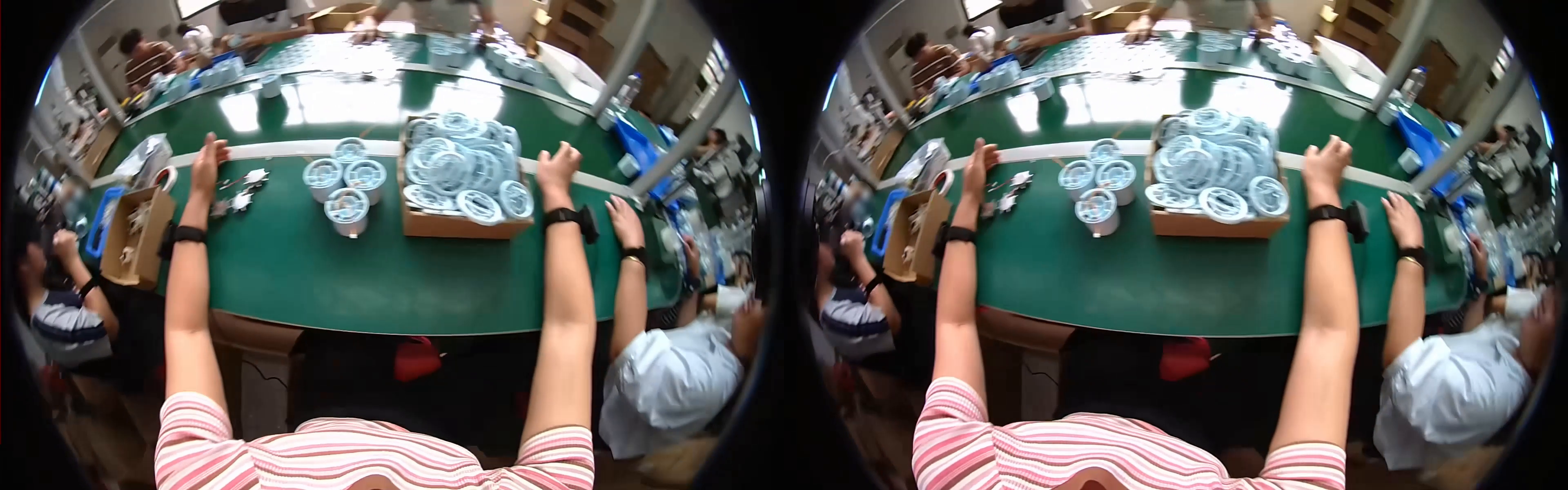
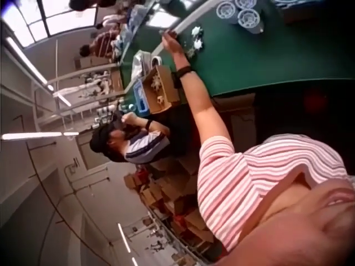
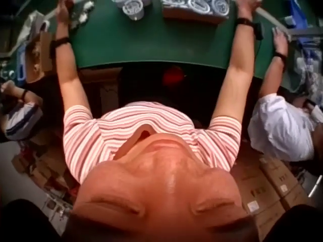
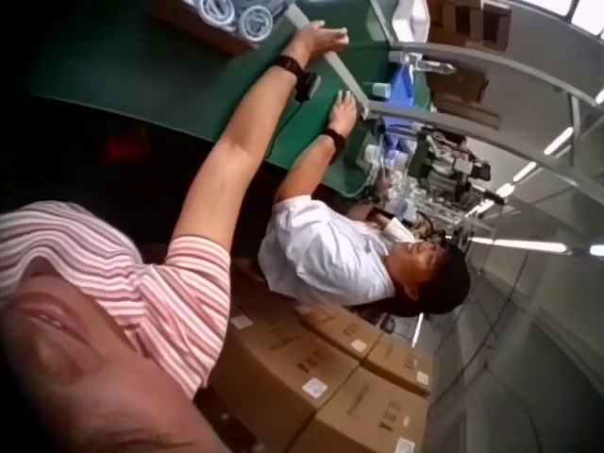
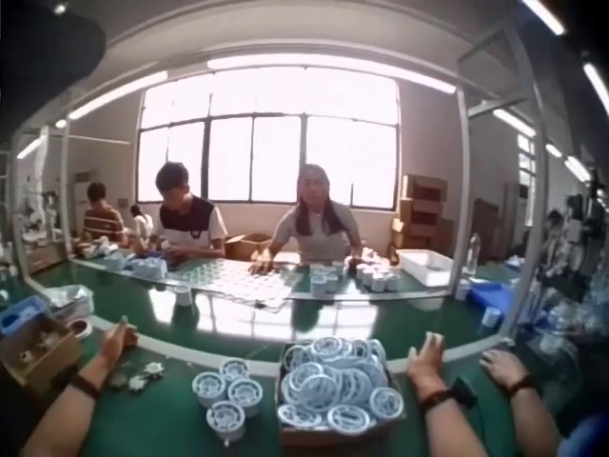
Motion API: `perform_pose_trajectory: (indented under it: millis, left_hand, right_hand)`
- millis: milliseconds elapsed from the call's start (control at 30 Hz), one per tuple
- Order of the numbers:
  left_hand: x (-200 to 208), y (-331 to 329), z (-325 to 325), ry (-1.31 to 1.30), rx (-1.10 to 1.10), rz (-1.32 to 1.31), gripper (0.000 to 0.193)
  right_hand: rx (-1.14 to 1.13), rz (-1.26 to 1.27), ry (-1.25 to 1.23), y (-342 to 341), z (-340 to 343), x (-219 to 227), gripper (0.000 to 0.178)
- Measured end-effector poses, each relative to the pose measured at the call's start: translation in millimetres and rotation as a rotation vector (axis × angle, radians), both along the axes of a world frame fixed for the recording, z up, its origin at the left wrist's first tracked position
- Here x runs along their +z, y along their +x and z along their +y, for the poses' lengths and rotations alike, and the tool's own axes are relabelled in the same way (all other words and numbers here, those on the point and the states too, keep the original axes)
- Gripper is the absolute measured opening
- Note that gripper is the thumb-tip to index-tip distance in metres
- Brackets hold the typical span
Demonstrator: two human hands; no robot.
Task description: The person picks up a motor and a plastic housing, inserts the motor into the housing, and presses it into place. They then thread the wires through the housing and set the assembled unit on the table.
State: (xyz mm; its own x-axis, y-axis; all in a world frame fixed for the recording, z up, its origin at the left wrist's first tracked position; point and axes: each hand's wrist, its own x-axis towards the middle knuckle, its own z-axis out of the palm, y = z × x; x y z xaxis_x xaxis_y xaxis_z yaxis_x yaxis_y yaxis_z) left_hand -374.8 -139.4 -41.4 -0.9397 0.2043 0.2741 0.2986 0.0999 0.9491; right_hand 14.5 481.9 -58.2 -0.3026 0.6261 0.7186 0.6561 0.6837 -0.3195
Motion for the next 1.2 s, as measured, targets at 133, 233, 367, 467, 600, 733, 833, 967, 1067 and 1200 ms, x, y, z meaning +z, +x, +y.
perform_pose_trajectory:
  millis: [133, 233, 367, 467, 600, 733, 833, 967, 1067, 1200]
  left_hand:
    - [-11.0, -43.7, -19.9, -0.037, 0.037, 0.018, 0.066]
    - [-27.0, -79.6, -32.8, -0.086, 0.024, 0.049, 0.058]
    - [-45.0, -99.0, 6.2, -0.218, -0.03, 0.152, 0.054]
    - [-51.3, -115.8, 6.6, -0.248, -0.055, 0.161, 0.053]
    - [-34.5, -153.2, -47.3, -0.241, -0.167, 0.072, 0.048]
    - [-22.3, -115.0, -37.9, -0.167, -0.075, -0.117, 0.041]
    - [6.9, -109.5, -46.1, 0.004, 0.092, -0.04, 0.038]
    - [58.2, -44.2, -51.6, 0.018, 0.349, 0.415, 0.036]
    - [105.7, 98.5, 31.9, -0.019, 0.181, 0.723, 0.033]
    - [115.0, 233.8, 84.7, -0.234, -0.29, 1.36, 0.016]
  right_hand:
    - [-0.077, -0.011, -0.117, 3.6, -54.2, 6.7, 0.038]
    - [-0.117, -0.057, -0.171, -0.9, -75.3, 17.0, 0.03]
    - [-0.213, -0.066, -0.017, 10.4, -45.3, 17.0, 0.029]
    - [-0.092, -0.009, 0.226, 6.9, -32.5, 15.0, 0.023]
    - [0.036, -0.041, 0.182, -17.8, -40.7, 25.3, 0.023]
    - [0.006, -0.161, -0.063, 2.1, -34.9, 25.0, 0.025]
    - [-0.067, -0.068, -0.174, -0.5, -41.9, 24.5, 0.028]
    - [-0.002, -0.091, -0.149, -21.5, -50.0, 31.4, 0.032]
    - [0.014, -0.072, -0.189, -2.3, -36.1, 30.6, 0.036]
    - [0.059, 0.08, -0.093, 16.4, -3.7, 18.9, 0.033]
